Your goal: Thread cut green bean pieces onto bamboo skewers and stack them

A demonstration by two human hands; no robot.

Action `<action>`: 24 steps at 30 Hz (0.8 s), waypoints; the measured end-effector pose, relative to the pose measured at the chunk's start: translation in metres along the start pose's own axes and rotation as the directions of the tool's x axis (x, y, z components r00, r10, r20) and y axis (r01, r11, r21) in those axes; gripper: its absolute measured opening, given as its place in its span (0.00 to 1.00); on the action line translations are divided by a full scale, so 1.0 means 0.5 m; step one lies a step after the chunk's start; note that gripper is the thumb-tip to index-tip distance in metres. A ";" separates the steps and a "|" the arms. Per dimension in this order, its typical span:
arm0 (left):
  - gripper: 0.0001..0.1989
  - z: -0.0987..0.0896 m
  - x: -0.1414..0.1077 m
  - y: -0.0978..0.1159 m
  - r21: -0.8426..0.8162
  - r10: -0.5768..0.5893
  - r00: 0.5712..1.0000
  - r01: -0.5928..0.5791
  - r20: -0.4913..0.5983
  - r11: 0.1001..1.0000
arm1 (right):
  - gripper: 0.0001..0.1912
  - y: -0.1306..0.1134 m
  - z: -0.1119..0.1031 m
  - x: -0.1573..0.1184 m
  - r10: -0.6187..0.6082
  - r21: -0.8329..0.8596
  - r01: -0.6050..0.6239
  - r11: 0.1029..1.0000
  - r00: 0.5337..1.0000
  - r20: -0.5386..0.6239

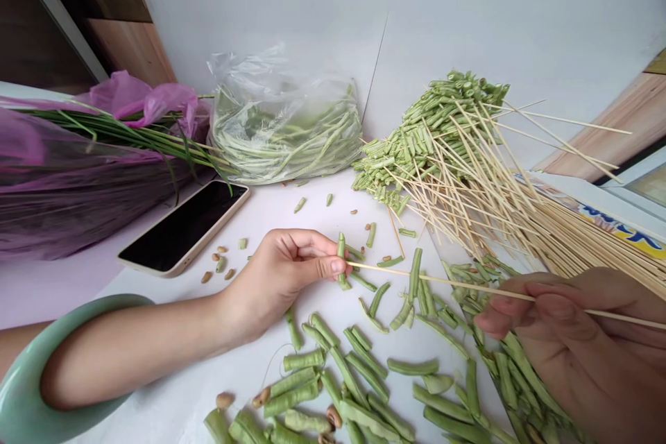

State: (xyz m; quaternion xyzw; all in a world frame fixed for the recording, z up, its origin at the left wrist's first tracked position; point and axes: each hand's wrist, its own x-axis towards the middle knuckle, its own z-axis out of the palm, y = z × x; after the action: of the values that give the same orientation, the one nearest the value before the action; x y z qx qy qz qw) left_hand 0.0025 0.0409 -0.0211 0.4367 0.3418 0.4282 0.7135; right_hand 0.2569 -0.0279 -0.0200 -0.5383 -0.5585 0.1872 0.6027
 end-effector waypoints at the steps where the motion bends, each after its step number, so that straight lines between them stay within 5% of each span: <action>1: 0.07 -0.001 0.000 0.000 0.004 -0.002 1.000 0.002 0.003 1.000 | 0.04 -0.001 0.001 -0.002 0.010 0.012 -0.010 1.000 1.000 0.007; 16: 0.06 -0.008 0.000 -0.004 0.037 -0.037 0.998 0.035 0.053 0.999 | 0.03 -0.004 -0.004 -0.003 -0.048 -0.068 0.053 0.996 0.996 0.072; 24: 0.05 0.004 -0.010 0.005 -0.003 -0.142 0.979 0.144 0.145 0.990 | 0.03 0.007 -0.035 0.009 0.032 -0.017 -0.030 0.999 0.989 0.142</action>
State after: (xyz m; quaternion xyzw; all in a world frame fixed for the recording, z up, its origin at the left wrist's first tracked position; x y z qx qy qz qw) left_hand 0.0015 0.0364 -0.0175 0.4361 0.3166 0.3453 0.7683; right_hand 0.2747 -0.0305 -0.0170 -0.5367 -0.5928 0.2304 0.5545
